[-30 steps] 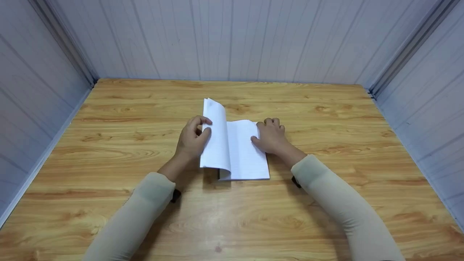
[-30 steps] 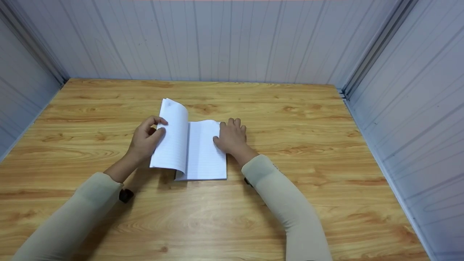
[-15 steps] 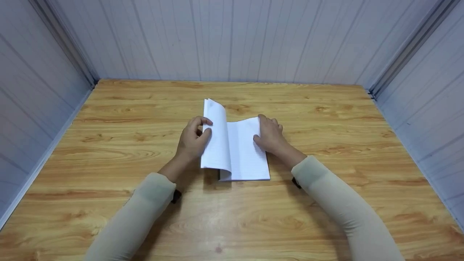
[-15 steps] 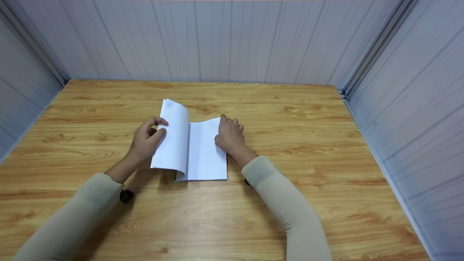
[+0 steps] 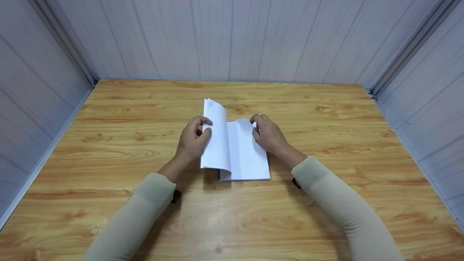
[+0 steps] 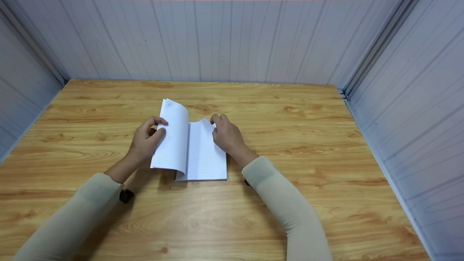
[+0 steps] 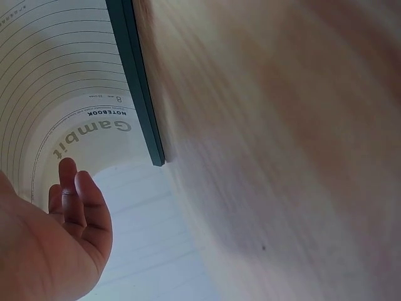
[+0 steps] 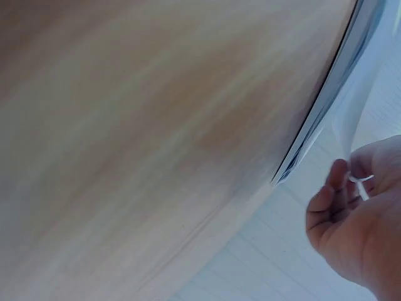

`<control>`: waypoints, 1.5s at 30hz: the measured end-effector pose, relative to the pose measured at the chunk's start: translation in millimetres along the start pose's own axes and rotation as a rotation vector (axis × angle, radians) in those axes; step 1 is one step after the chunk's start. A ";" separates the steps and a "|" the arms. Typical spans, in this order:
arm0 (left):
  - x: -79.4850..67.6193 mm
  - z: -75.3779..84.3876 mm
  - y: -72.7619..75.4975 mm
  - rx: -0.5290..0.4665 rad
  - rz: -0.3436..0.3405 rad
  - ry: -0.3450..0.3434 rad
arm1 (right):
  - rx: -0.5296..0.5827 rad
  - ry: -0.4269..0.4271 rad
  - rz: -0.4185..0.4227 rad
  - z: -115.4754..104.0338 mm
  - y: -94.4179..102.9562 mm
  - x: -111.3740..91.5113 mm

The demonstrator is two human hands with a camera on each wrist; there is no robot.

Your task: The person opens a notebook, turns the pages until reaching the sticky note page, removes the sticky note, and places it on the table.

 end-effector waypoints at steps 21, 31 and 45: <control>1.1 -2.2 -2.1 0.009 -0.006 0.036 | 0.315 0.466 -0.115 -46.8 -13.5 -2.0; 0.2 -1.5 -2.1 0.009 -0.006 0.002 | 0.327 0.473 -0.160 -51.0 -16.6 -3.6; -0.6 0.7 -2.3 0.072 0.013 -0.011 | 0.245 0.469 -0.249 -55.9 -22.5 -6.1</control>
Point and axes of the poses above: each hand's wrist, its own x-axis towards the middle knuckle, its own y-axis out of the back of the hand, z = x × y, the point moved 9 cm from there along x, towards the middle knuckle, and after that the axes turned 15 degrees about y, right-handed, at the moved point
